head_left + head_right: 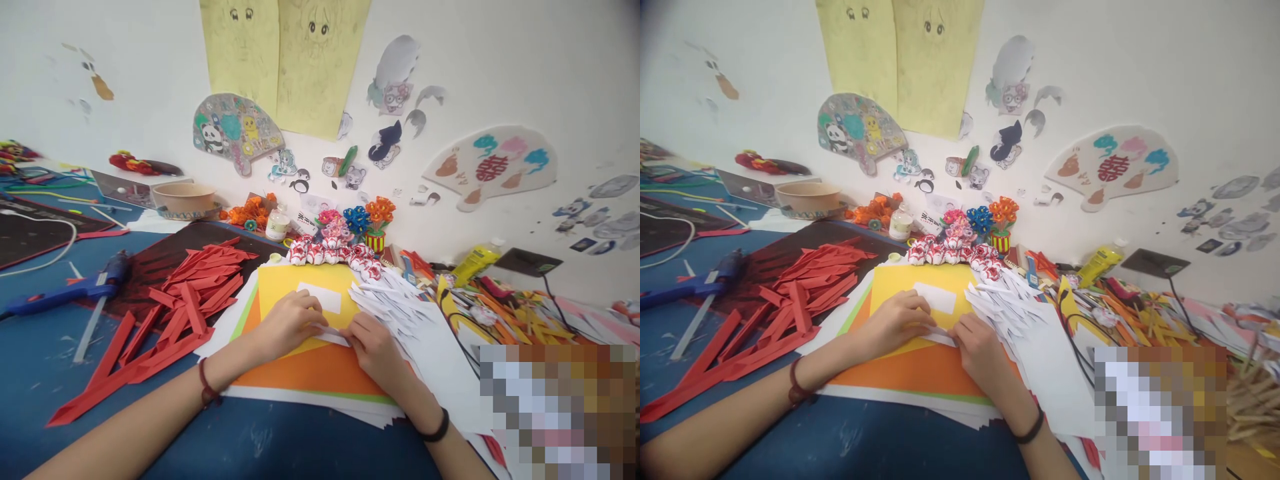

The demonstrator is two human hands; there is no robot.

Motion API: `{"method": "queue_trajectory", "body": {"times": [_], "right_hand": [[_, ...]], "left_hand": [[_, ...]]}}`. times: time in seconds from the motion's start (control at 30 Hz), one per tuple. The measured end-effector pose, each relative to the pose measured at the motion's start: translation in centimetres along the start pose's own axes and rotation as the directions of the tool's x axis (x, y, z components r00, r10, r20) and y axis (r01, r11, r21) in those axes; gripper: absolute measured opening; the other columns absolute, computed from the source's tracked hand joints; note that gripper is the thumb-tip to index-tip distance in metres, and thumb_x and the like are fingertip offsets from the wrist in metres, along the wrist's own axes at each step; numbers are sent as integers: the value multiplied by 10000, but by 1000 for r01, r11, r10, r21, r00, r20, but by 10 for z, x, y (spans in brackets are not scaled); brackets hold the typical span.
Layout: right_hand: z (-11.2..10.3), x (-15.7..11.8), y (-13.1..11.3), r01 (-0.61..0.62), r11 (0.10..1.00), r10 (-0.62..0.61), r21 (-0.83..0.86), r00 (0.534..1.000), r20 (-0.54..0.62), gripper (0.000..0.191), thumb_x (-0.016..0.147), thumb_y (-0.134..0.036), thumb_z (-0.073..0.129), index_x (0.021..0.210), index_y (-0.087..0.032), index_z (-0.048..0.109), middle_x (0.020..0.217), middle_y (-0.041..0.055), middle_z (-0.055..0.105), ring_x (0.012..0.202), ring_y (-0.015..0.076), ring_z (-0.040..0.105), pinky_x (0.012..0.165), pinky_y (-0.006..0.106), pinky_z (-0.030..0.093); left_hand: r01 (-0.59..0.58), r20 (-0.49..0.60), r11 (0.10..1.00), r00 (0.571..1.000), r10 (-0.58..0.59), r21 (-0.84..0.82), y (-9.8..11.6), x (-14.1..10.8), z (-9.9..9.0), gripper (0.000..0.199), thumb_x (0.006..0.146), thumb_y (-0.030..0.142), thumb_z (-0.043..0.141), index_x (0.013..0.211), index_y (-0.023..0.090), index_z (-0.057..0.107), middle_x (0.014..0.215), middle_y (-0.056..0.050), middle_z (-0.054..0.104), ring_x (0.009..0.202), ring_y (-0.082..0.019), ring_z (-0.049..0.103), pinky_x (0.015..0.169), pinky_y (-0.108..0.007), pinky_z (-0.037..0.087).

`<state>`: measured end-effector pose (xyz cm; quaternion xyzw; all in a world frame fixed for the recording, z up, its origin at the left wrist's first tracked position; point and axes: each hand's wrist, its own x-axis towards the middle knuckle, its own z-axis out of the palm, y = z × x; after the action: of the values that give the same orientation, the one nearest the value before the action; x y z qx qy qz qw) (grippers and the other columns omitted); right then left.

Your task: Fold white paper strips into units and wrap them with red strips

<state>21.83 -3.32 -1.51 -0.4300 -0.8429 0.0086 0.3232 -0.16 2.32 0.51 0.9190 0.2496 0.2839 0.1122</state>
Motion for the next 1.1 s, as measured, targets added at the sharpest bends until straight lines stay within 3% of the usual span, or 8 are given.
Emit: {"method": "queue_trajectory", "body": {"times": [0.27, 0.47, 0.67, 0.93, 1.1], "right_hand": [[-11, 4, -7, -37, 999, 36, 9, 997, 62, 228, 948, -111, 424, 827, -171, 608, 764, 47, 573, 732, 185, 511, 654, 304, 403], [-4, 4, -19, -36, 985, 37, -167, 999, 4, 103, 911, -213, 577, 963, -172, 655, 887, 60, 675, 813, 219, 552, 724, 347, 431], [3, 2, -22, -9, 972, 2, -234, 1000, -30, 110, 903, -202, 590, 958, -175, 682, 843, 48, 683, 779, 208, 547, 683, 335, 433], [4, 1, -24, 2, 951, -16, -311, 999, -43, 107, 905, -205, 592, 913, -178, 695, 728, 30, 659, 716, 195, 518, 624, 320, 385], [4, 1, -25, 12, 944, -26, -330, 999, -38, 91, 895, -181, 604, 905, -183, 695, 688, 19, 647, 686, 190, 501, 609, 314, 363]], "left_hand": [[-83, 41, 984, 996, 77, 160, 3, -3, 4, 268, 944, 184, 469, 739, 177, 641, 756, -36, 591, 739, -153, 448, 673, -289, 327], [-108, 62, 962, 994, 95, 250, 3, -4, 4, 269, 938, 198, 480, 706, 189, 615, 699, -31, 534, 739, -169, 424, 638, -318, 277], [-139, 94, 952, 989, 118, 272, 6, -5, 3, 160, 917, 184, 521, 1009, 228, 643, 837, -36, 595, 832, -187, 449, 682, -326, 297], [-154, 124, 949, 985, 124, 275, 7, -5, 5, 94, 886, 183, 571, 904, 219, 656, 750, -29, 571, 782, -187, 432, 663, -329, 286], [-135, 100, 951, 989, 111, 278, 7, -5, 4, 167, 944, 199, 482, 946, 203, 648, 860, -51, 606, 824, -182, 461, 696, -330, 308]]}}
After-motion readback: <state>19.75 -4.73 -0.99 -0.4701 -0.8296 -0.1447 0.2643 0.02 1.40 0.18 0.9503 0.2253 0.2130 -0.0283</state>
